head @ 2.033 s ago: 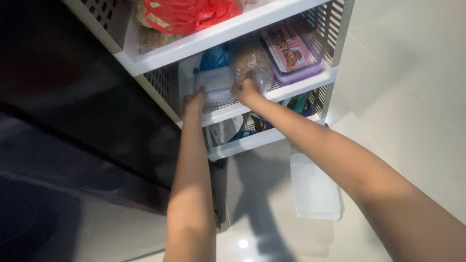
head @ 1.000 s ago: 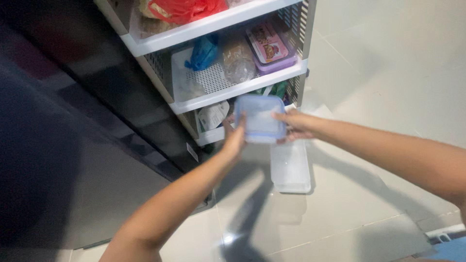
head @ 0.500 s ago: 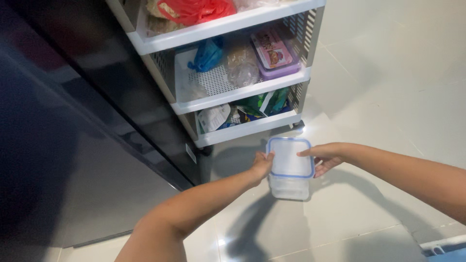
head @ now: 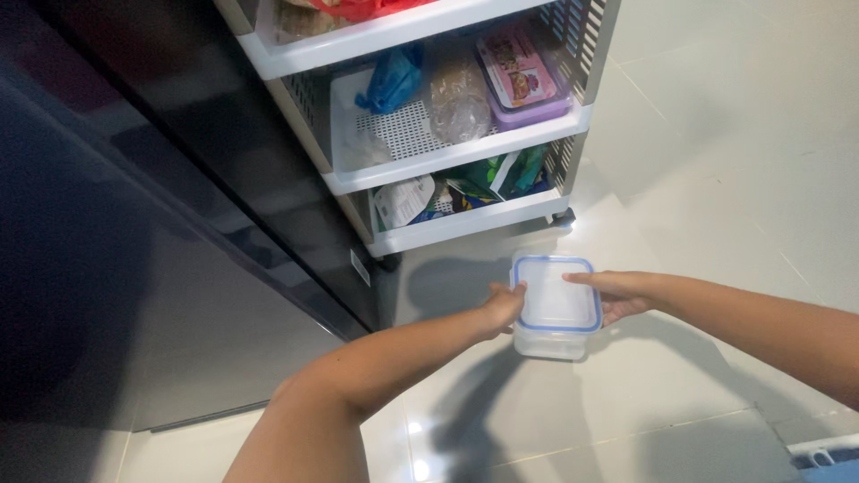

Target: The person walks through the room, picks up a small item from a cabinet, then at the kitchen counter opens plastic food containers and handles their lids and contents. They carry the containers to a rolling storage rack, open them, remove plastic bags from a shelf, and unwrap a plastic-wrapped stack of paper cups.

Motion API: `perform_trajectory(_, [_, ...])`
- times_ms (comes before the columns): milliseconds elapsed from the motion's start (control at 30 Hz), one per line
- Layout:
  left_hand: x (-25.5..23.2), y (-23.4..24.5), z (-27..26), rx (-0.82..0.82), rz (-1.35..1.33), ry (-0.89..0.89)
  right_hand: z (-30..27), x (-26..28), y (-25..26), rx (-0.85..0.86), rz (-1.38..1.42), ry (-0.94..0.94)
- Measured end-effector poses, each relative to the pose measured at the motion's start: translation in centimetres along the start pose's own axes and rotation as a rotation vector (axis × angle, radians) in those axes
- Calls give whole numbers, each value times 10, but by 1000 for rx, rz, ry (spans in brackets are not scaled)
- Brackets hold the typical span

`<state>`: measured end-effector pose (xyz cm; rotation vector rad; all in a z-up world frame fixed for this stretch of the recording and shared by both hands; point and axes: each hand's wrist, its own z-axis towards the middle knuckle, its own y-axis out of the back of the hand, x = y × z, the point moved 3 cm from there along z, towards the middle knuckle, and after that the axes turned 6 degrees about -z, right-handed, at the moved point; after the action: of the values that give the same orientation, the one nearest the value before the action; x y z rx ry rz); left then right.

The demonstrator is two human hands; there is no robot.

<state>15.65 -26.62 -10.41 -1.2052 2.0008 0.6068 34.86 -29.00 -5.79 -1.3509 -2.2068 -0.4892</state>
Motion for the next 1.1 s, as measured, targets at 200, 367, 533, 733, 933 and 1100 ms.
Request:
perform_trajectory(200, [6, -2, -1, -13, -77, -36, 4, -1, 2, -116, 2, -42])
perform_trajectory(367, [11, -4, -1, 14, -79, -53, -1, 4, 4, -117, -36, -44])
perform_trajectory(533, [17, 0, 10, 26, 27, -16, -4, 6, 11, -270, -208, -42])
perform_trajectory(733, [13, 18, 34, -31, 249, -112, 16, 17, 23, -605, -620, 236])
perform_trajectory(933, [-40, 42, 6, -286, 449, -618, -4, 38, 4, -749, -934, 485])
perform_trajectory(1100, [-135, 74, -52, -490, 566, -1197, -41, 78, -25, -793, -972, 729])
